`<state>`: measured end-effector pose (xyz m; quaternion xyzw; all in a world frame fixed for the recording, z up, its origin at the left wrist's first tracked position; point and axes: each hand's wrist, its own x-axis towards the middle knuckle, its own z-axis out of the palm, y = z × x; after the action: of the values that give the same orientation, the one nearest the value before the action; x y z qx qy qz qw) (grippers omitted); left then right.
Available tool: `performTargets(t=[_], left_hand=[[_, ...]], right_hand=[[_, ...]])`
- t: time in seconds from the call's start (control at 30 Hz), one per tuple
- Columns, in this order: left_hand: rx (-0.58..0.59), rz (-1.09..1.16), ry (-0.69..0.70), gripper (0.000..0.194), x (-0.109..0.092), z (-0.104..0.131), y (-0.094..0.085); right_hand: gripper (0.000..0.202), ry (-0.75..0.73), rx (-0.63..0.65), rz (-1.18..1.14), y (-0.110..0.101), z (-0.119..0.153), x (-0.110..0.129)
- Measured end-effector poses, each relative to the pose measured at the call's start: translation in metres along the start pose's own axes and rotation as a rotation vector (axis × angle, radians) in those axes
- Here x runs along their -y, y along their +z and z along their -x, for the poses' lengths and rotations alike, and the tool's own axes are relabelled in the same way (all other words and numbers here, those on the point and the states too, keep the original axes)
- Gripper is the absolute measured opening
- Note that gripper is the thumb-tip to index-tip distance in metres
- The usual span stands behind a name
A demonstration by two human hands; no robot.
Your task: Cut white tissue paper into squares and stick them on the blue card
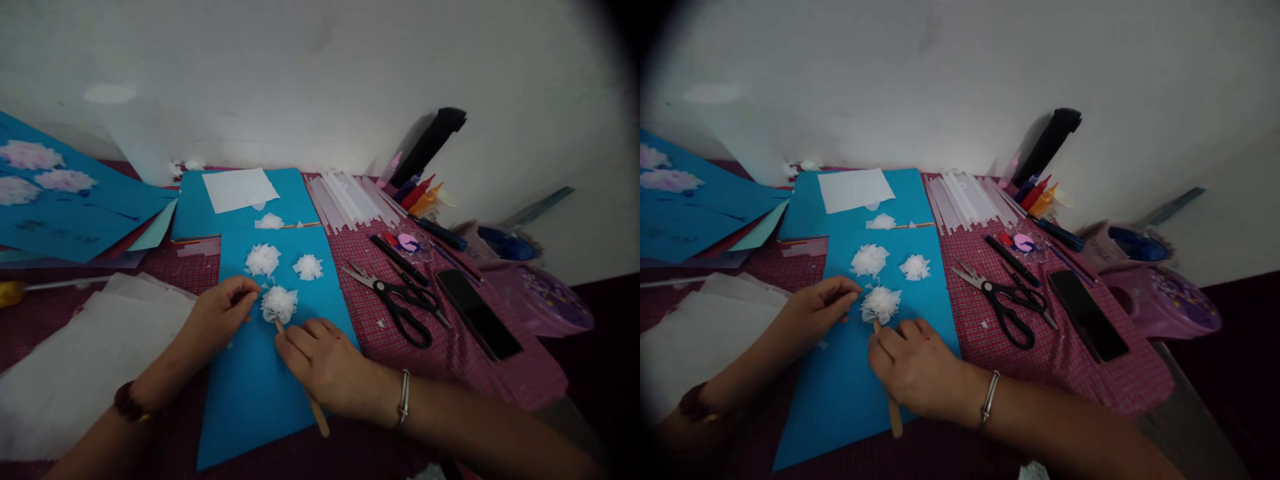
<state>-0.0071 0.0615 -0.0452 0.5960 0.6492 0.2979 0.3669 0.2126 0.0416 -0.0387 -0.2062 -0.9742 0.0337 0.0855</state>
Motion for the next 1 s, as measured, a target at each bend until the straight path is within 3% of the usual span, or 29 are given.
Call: performTargets(t=[0.57, 0.7, 0.8, 1.0], left_hand=[[0.013, 0.083, 0.047, 0.016, 0.005, 0.0, 0.002], [0.029, 0.145, 0.025, 0.017, 0.001, -0.002, -0.003], [0.031, 0.152, 0.024, 0.019, -0.001, -0.001, -0.004], [-0.054, 0.143, -0.088, 0.022, -0.005, 0.019, 0.004]], right_hand=[[0.022, 0.057, 0.047, 0.189, 0.002, -0.012, 0.018], [0.026, 0.027, 0.002, -0.11, -0.007, 0.009, 0.001], [0.026, 0.051, -0.145, -0.436, -0.01, 0.026, -0.009], [0.024, 0.199, -0.344, -0.805, -0.006, 0.026, -0.019]])
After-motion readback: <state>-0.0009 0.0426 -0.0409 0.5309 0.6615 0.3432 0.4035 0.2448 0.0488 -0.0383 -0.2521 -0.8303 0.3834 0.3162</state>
